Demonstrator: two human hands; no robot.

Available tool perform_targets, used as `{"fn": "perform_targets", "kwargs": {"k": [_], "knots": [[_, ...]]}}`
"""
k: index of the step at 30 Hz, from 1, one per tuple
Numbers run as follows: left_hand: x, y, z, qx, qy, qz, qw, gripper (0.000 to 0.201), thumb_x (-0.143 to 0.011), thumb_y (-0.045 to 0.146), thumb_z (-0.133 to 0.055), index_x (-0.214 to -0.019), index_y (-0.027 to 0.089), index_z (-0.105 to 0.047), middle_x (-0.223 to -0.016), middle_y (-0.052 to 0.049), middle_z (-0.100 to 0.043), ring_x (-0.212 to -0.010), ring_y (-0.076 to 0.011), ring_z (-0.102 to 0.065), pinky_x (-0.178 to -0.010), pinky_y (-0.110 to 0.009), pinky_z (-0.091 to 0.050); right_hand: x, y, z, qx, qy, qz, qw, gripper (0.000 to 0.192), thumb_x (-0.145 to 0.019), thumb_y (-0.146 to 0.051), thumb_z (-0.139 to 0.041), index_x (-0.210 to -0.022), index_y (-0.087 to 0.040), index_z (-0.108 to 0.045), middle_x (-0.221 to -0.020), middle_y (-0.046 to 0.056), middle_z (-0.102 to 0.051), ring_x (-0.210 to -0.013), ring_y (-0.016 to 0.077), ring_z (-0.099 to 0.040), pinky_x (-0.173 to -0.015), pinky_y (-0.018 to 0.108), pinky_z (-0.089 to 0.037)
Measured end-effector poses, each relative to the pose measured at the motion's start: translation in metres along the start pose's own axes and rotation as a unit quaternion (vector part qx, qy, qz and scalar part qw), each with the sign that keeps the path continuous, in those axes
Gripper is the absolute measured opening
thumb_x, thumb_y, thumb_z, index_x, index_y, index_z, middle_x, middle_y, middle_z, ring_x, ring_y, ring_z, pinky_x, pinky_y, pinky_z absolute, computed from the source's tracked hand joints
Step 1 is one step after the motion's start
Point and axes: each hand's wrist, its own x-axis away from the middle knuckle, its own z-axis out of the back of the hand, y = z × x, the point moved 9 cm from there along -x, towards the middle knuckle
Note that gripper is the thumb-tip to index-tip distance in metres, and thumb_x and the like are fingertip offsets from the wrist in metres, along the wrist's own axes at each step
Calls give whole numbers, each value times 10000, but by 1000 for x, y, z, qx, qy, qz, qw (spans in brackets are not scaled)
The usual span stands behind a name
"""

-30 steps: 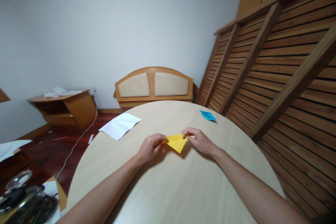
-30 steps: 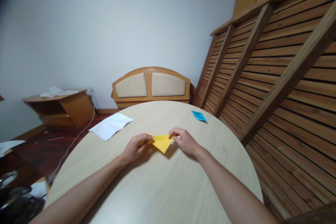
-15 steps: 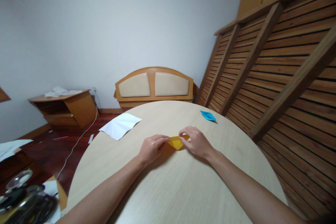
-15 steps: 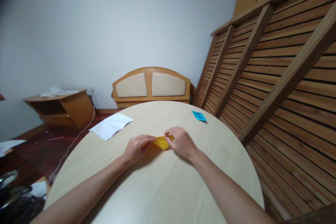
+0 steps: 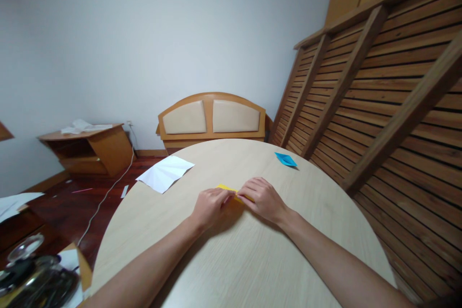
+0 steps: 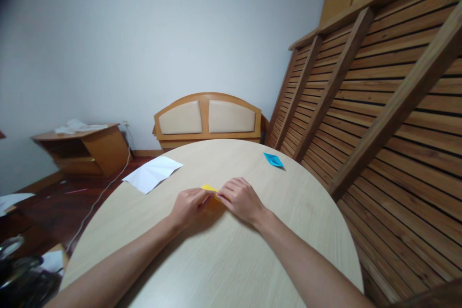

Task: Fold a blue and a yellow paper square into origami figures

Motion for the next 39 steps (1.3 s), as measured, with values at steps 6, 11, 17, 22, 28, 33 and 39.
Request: {"fn": "perform_targets", "kwargs": {"k": [6, 11, 17, 22, 28, 33, 39], "knots": [[1, -10, 3, 0, 11, 49, 999, 158, -961, 198, -519, -966, 202, -677, -839, -34, -760, -683, -149, -706, -624, -225, -519, 2, 13, 4, -5, 9, -18, 1000, 121, -950, -235, -599, -887, -211, -699, -832, 26, -721, -827, 189, -622, -835, 349, -418], [4, -26, 2, 28, 11, 112, 993, 173, -974, 224, -487, -983, 225, -660, -899, -26, -764, -752, -167, -721, -650, -245, -529, 6, 28, 10, -18, 10, -37, 999, 137, -958, -257, -591, -905, -215, -710, -865, 44, -734, -842, 208, -635, -826, 368, -429], [8, -41, -1, 35, 9, 159, 987, 164, -961, 234, -499, -986, 233, -661, -886, -24, -762, -732, -174, -716, -636, -248, -518, 9, 41, 19, -23, 41, -63, 997, 194, -978, -304, -561, -907, -219, -720, -870, 58, -738, -837, 219, -638, -797, 373, -432], [7, -33, 1, 12, 7, 131, 991, 171, -960, 222, -501, -1027, 233, -658, -921, -40, -760, -748, -183, -714, -641, -253, -512, 9, 37, 22, -15, 42, -43, 998, 198, -984, -301, -557, -920, -209, -721, -870, 57, -743, -835, 216, -642, -796, 369, -432], [5, -26, -3, -24, -20, 101, 994, 161, -954, 213, -529, -947, 223, -689, -843, -44, -752, -695, -171, -693, -617, -236, -483, 8, 27, 20, -18, 20, -2, 1000, 209, -988, -321, -555, -923, -232, -733, -863, 42, -752, -819, 205, -647, -786, 362, -434], [6, -36, 1, -14, -5, 137, 991, 168, -954, 221, -523, -944, 229, -691, -872, -30, -756, -710, -163, -690, -605, -230, -479, 11, 42, 26, -48, 62, -55, 995, 193, -975, -330, -574, -925, -226, -729, -872, 55, -752, -835, 222, -651, -802, 386, -450], [4, -41, 11, 73, 45, 181, 980, 173, -951, 284, -530, -925, 220, -690, -842, -31, -746, -666, -160, -665, -616, -255, -504, 15, 51, 30, -101, 128, -125, 979, 174, -966, -331, -567, -1053, -229, -677, -951, 74, -718, -899, 235, -660, -844, 410, -510]]}}
